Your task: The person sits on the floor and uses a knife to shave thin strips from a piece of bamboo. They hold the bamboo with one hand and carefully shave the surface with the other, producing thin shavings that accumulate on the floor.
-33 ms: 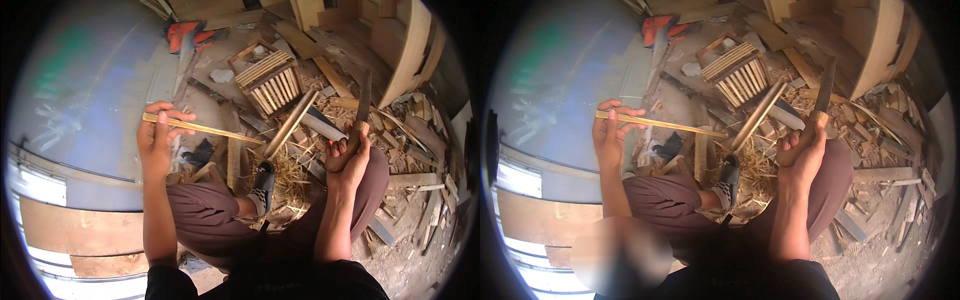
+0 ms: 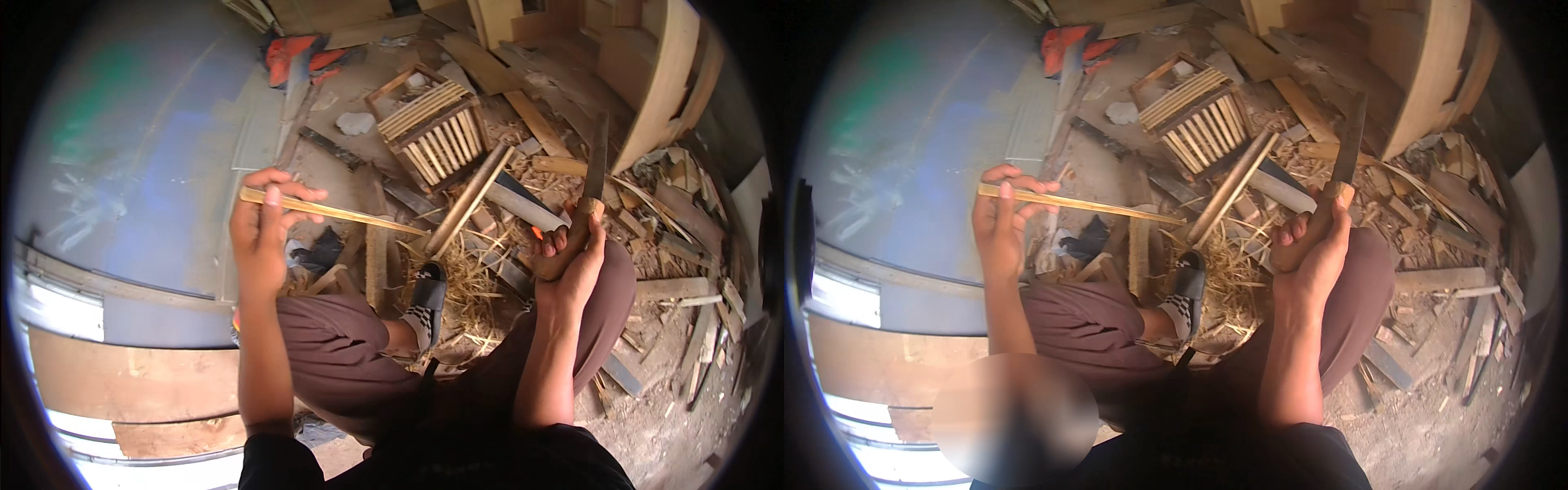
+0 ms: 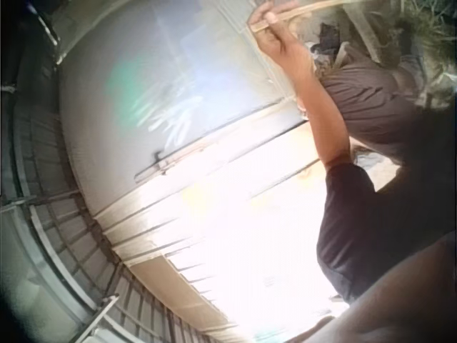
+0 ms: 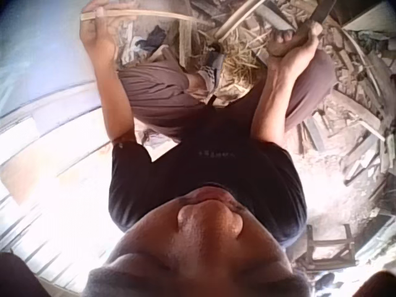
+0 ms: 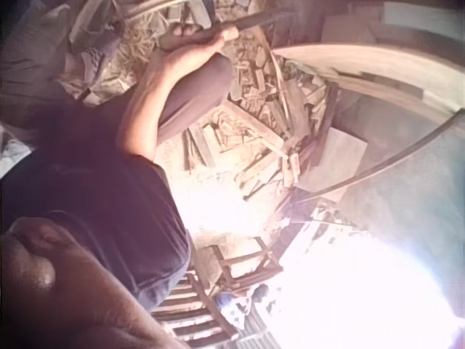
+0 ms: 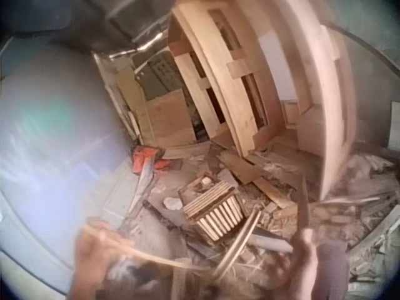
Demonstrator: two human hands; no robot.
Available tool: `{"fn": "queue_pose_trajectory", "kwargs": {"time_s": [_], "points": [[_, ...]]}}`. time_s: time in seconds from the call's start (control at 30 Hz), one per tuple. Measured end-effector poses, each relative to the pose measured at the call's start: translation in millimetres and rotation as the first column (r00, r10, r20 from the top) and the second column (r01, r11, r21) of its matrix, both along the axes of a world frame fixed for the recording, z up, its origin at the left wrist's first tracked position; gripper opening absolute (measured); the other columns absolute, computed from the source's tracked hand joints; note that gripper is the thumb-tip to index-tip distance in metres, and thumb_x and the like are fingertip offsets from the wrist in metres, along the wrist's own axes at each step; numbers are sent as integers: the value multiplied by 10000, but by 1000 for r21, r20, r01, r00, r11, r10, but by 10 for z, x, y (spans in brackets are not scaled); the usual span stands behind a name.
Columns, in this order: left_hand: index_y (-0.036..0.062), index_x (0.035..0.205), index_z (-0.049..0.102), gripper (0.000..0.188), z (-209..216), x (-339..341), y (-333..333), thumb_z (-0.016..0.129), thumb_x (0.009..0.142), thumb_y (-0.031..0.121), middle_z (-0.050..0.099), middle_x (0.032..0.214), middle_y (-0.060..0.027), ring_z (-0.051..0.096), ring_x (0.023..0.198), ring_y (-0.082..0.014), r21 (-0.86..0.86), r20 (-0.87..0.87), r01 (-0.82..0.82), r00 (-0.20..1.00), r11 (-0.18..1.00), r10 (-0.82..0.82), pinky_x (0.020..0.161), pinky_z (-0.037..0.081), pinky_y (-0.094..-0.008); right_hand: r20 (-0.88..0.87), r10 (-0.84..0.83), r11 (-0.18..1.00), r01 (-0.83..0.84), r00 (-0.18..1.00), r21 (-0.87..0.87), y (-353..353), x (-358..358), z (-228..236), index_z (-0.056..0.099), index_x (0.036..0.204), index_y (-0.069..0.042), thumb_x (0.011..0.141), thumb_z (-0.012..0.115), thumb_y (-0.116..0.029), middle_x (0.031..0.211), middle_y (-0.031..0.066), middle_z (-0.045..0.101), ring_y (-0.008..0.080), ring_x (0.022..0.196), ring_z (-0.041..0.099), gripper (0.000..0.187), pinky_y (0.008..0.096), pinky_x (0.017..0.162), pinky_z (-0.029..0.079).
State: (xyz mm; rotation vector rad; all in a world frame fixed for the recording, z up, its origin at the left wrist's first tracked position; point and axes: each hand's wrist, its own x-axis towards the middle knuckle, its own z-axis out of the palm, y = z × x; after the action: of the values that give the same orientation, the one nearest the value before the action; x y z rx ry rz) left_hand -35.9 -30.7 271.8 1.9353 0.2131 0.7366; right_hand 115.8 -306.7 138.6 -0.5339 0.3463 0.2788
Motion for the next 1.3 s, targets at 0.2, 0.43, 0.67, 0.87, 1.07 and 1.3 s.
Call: {"fn": "queue_pose_trajectory", "kwargs": {"time_s": [0.2,0.43,0.67,0.87,1.07,1.3], "points": [[-17,1222,488,268,-1049,316,-404,404,1101,207,676,988,-139,694,963,-252,78,22,135,990,988,-137,835,557,-346,96,-109,970,126,989,-206,-266,-25,-291,552,1222,-2,1023,501,-397,654,10,380,147,572,426,446,324,574,408],[19,1188,547,244,-1203,949,-543,460,1085,222,697,911,-84,682,921,-160,3,-134,465,877,885,-461,872,508,-309,32,-228,874,219,973,-434,-469,-154,-596,588,1217,-4,994,549,-418,656,14,419,156,552,450,472,318,547,430],[21,1164,547,236,-1622,1195,-205,460,1088,227,691,911,-96,679,926,-162,-87,-117,520,842,850,-527,855,504,-308,79,-233,752,232,969,-618,-256,-529,-562,563,965,-49,1014,539,-417,617,15,439,132,520,457,373,290,488,418],[11,1176,545,247,-1732,1049,63,455,1093,225,699,920,-92,668,941,-142,-69,-99,455,883,888,-460,859,498,-303,305,-23,582,261,952,-770,37,-834,-427,631,1200,24,1053,496,-386,613,13,484,93,524,471,456,266,497,416],[14,1157,539,229,-1793,930,74,428,1098,205,698,943,-98,666,947,-155,-50,-149,351,923,935,-354,884,496,-320,334,176,701,120,926,-703,296,-721,-428,587,1069,-17,986,560,-105,742,-3,555,81,570,520,124,237,527,458],[38,1067,523,178,-1946,865,11,433,1092,189,659,862,-79,616,802,-123,53,-63,249,967,967,-245,752,483,-292,143,300,735,-133,943,-665,539,-446,-904,589,953,-19,1019,606,-225,659,-13,502,50,518,480,216,229,429,390]]}}
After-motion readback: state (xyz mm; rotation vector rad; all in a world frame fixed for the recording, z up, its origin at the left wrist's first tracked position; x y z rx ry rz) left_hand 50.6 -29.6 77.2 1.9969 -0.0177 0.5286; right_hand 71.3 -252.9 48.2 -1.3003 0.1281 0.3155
